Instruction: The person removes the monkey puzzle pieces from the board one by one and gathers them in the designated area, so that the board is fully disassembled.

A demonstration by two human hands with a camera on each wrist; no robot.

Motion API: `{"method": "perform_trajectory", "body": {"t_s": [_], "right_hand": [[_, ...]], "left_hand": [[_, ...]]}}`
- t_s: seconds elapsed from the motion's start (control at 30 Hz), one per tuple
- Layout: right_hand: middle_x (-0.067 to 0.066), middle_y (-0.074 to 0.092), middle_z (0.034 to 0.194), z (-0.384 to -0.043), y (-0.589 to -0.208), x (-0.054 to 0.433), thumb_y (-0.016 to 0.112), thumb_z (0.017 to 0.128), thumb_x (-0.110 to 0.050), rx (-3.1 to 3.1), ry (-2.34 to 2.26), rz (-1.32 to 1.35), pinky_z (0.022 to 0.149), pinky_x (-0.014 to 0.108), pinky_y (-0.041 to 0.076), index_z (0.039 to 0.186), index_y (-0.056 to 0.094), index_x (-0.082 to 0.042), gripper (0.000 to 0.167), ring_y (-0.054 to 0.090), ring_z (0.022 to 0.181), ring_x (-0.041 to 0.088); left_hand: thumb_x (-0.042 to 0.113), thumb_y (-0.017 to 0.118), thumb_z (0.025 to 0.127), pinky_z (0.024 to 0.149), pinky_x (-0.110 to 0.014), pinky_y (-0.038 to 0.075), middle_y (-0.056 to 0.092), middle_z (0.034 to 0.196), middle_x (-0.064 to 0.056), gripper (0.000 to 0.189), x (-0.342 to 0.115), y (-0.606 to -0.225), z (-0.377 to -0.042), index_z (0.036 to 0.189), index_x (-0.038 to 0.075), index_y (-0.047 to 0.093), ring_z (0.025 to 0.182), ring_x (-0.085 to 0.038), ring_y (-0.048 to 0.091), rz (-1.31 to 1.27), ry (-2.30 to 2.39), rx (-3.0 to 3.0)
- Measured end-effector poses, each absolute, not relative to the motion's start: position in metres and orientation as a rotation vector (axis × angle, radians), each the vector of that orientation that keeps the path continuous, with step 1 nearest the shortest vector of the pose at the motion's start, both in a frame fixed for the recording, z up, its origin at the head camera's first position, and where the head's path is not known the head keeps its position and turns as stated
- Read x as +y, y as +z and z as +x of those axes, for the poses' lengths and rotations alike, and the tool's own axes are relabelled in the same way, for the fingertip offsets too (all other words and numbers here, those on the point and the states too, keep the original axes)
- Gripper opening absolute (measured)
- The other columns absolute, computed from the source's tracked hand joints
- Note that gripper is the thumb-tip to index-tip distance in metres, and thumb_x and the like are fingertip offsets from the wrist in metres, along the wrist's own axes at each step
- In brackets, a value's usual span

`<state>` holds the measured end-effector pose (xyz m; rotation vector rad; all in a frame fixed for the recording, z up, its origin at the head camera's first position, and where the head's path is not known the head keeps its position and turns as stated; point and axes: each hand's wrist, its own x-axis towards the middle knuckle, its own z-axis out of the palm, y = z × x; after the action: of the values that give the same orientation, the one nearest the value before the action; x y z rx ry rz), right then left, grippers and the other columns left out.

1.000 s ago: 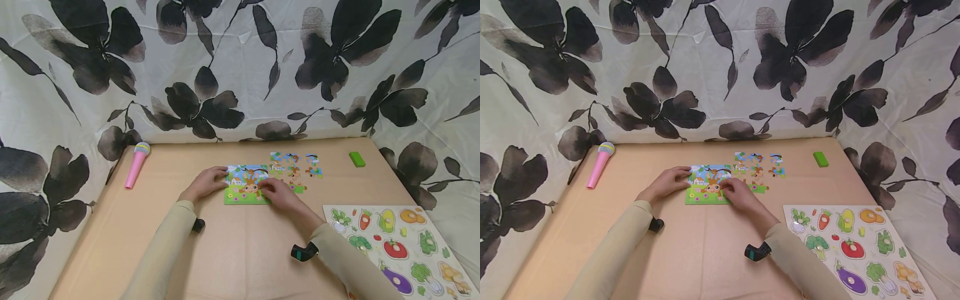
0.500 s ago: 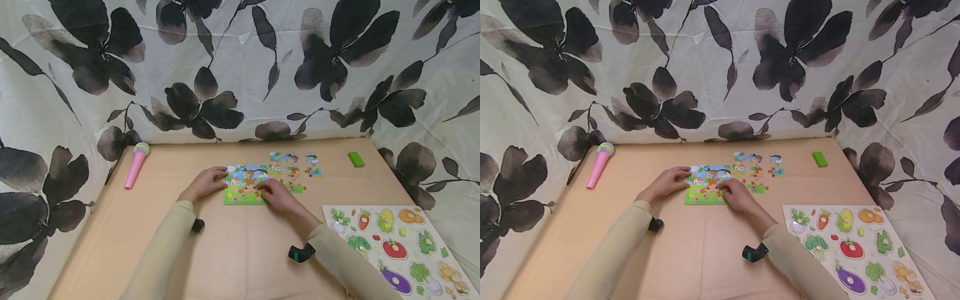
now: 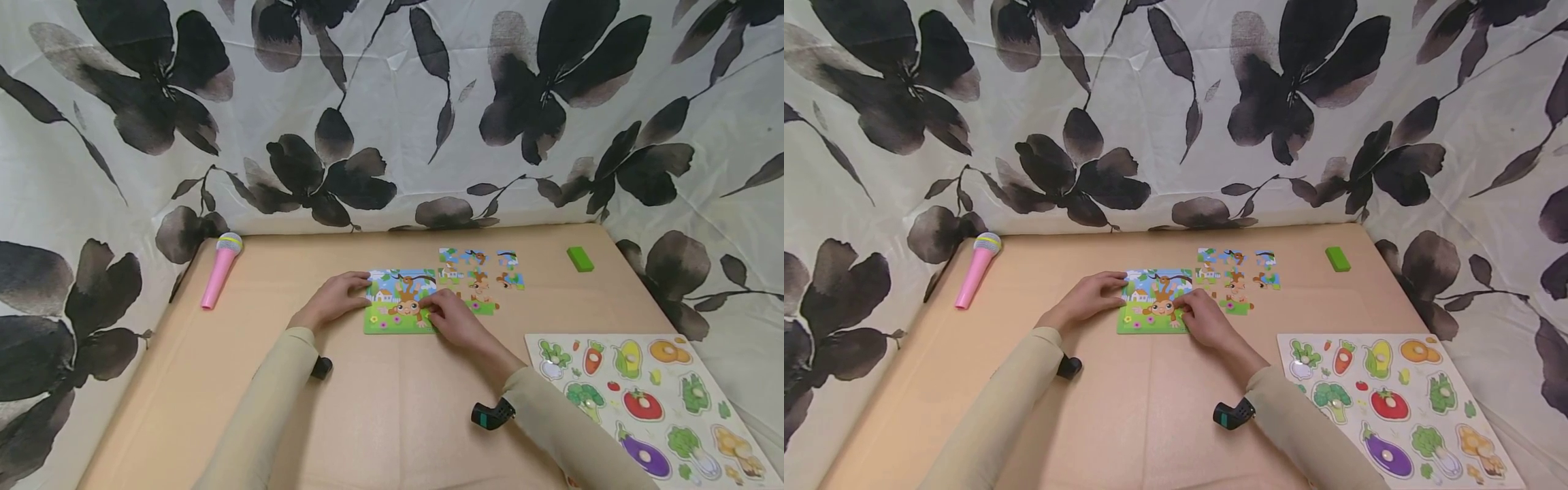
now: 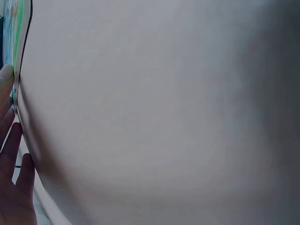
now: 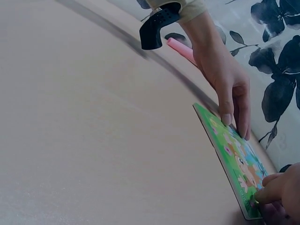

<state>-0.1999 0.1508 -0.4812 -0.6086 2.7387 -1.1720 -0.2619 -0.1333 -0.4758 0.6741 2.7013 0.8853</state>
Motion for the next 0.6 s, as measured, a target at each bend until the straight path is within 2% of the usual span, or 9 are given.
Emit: {"method": "perform_trajectory", "body": {"t_s": [0.13,0.27,0.43,0.6], "right_hand": [[0.012,0.055,0.112,-0.2,-0.482,0.15,0.064,0.09,-0.001,2.739,-1.133,-0.591,0.08,0.034,0.048,0.116,0.068,-0.002,0.026,0.052,0.093,0.021],[0.011,0.053,0.109,-0.201,-0.478,0.148,0.07,0.089,-0.011,2.749,-1.021,-0.602,0.075,0.032,0.043,0.121,0.067,-0.003,0.033,0.047,0.089,0.02],[0.01,0.055,0.104,-0.202,-0.472,0.148,0.072,0.089,-0.015,2.751,-0.891,-0.659,0.07,0.031,0.038,0.124,0.067,-0.004,0.037,0.043,0.086,0.019],[0.011,0.055,0.108,-0.204,-0.468,0.149,0.071,0.09,-0.015,2.712,-0.847,-0.675,0.075,0.032,0.041,0.125,0.065,-0.004,0.037,0.044,0.09,0.02]], "left_hand": [[0.028,0.073,0.089,0.116,-0.044,0.028,0.048,0.147,-0.004,0.049,-0.133,-0.476,-0.263,0.132,0.006,0.062,0.14,-0.027,0.038,0.661,0.884,2.699],[0.029,0.073,0.089,0.116,-0.045,0.028,0.048,0.147,-0.005,0.049,-0.133,-0.477,-0.264,0.132,0.006,0.062,0.139,-0.028,0.038,0.673,0.877,2.704],[0.03,0.073,0.09,0.116,-0.045,0.028,0.048,0.147,-0.004,0.05,-0.133,-0.476,-0.264,0.132,0.006,0.062,0.14,-0.027,0.038,0.667,0.875,2.701],[0.031,0.073,0.089,0.116,-0.044,0.028,0.048,0.147,-0.003,0.05,-0.134,-0.477,-0.265,0.132,0.007,0.062,0.14,-0.026,0.037,0.659,0.865,2.694]]}}
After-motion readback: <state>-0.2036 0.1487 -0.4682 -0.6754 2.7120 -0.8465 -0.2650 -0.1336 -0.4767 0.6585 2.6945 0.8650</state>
